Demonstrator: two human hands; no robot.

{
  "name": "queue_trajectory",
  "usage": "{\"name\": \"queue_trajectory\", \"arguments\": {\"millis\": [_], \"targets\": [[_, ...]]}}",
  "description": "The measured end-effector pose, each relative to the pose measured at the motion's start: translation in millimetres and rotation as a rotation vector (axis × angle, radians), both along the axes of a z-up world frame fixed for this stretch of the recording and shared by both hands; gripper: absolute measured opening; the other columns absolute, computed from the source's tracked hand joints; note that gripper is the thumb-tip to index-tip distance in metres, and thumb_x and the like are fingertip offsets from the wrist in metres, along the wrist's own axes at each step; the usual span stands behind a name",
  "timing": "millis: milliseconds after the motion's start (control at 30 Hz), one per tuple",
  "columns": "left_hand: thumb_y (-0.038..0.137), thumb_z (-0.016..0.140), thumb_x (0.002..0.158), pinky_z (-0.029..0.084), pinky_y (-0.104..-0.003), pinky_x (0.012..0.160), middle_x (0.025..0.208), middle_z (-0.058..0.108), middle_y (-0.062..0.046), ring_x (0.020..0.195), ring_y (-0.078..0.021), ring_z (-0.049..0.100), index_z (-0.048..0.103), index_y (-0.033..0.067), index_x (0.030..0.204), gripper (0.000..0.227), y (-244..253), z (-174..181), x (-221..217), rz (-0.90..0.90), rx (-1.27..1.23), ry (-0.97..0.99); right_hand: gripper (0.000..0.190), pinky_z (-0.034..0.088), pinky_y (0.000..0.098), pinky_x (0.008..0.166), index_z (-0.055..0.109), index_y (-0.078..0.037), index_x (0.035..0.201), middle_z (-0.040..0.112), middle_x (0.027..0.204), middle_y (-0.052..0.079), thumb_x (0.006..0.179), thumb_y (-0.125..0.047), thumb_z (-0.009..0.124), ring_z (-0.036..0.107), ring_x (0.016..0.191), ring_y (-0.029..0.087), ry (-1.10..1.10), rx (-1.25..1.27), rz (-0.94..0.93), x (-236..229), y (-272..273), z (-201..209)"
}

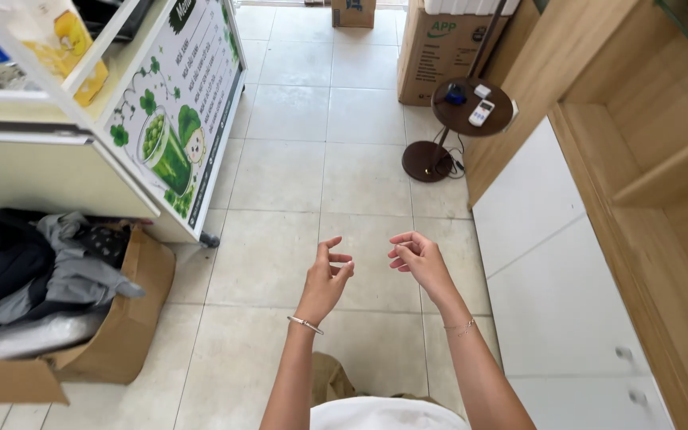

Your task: Move small boxes from the floor at the entrance and place them onto a wooden shelf.

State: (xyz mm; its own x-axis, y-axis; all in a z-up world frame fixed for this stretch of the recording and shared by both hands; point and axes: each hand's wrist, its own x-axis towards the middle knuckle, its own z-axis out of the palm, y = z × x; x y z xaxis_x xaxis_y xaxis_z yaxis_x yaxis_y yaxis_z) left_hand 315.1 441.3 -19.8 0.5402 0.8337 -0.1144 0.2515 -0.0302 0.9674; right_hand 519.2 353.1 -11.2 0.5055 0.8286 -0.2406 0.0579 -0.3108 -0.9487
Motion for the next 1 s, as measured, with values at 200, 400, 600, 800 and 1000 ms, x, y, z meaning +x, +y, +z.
{"name": "queue_trajectory", "arguments": {"millis": [200, 400, 600, 800, 1000], "targets": [[0.016, 0.062, 0.095, 0.060, -0.031, 0.079, 0.112, 0.073, -0.008, 0.091, -0.0165, 0.076, 0.042, 0.0091, 0.145, 0.055, 139, -13, 68, -0.013, -0.041, 0.040, 0.021, 0.058, 0.0294, 0.073, 0.069, -0.003, 0.111, 0.075, 0.092, 0.007, 0.097, -0.014, 0.056, 0.074, 0.080, 0.015, 0.002, -0.007, -0.020, 75, 131, -23], [0.016, 0.063, 0.094, 0.060, -0.031, 0.079, 0.112, 0.073, -0.009, 0.089, -0.0165, 0.075, 0.046, 0.0077, 0.141, 0.051, 306, -7, 137, -0.052, -0.014, 0.019, 0.021, 0.058, 0.0294, 0.072, 0.068, -0.003, 0.112, 0.076, 0.092, 0.008, 0.097, -0.013, 0.057, 0.074, 0.079, 0.016, -0.007, 0.000, -0.041, 141, 286, -24], [0.016, 0.062, 0.096, 0.060, -0.031, 0.075, 0.109, 0.074, -0.009, 0.086, -0.0157, 0.075, 0.053, 0.0064, 0.135, 0.042, 451, 9, 205, -0.092, 0.026, 0.022, 0.021, 0.058, 0.0297, 0.073, 0.068, -0.003, 0.111, 0.077, 0.093, 0.008, 0.097, -0.013, 0.057, 0.075, 0.081, 0.016, 0.006, 0.013, -0.092, 202, 419, -14], [0.016, 0.063, 0.095, 0.060, -0.030, 0.075, 0.105, 0.076, -0.010, 0.086, -0.0152, 0.076, 0.054, 0.0057, 0.134, 0.041, 567, -7, 284, -0.119, 0.026, 0.002, 0.022, 0.059, 0.0303, 0.073, 0.069, -0.003, 0.112, 0.077, 0.093, 0.009, 0.097, -0.013, 0.057, 0.075, 0.081, 0.016, -0.002, -0.015, -0.112, 278, 528, -23], [0.017, 0.064, 0.094, 0.060, -0.031, 0.074, 0.107, 0.076, -0.009, 0.085, -0.0162, 0.075, 0.057, 0.0054, 0.131, 0.039, 676, -12, 374, -0.072, 0.030, -0.001, 0.022, 0.058, 0.0297, 0.074, 0.069, -0.002, 0.112, 0.076, 0.093, 0.009, 0.097, -0.013, 0.057, 0.074, 0.081, 0.016, 0.004, 0.007, -0.052, 373, 651, -30]]}}
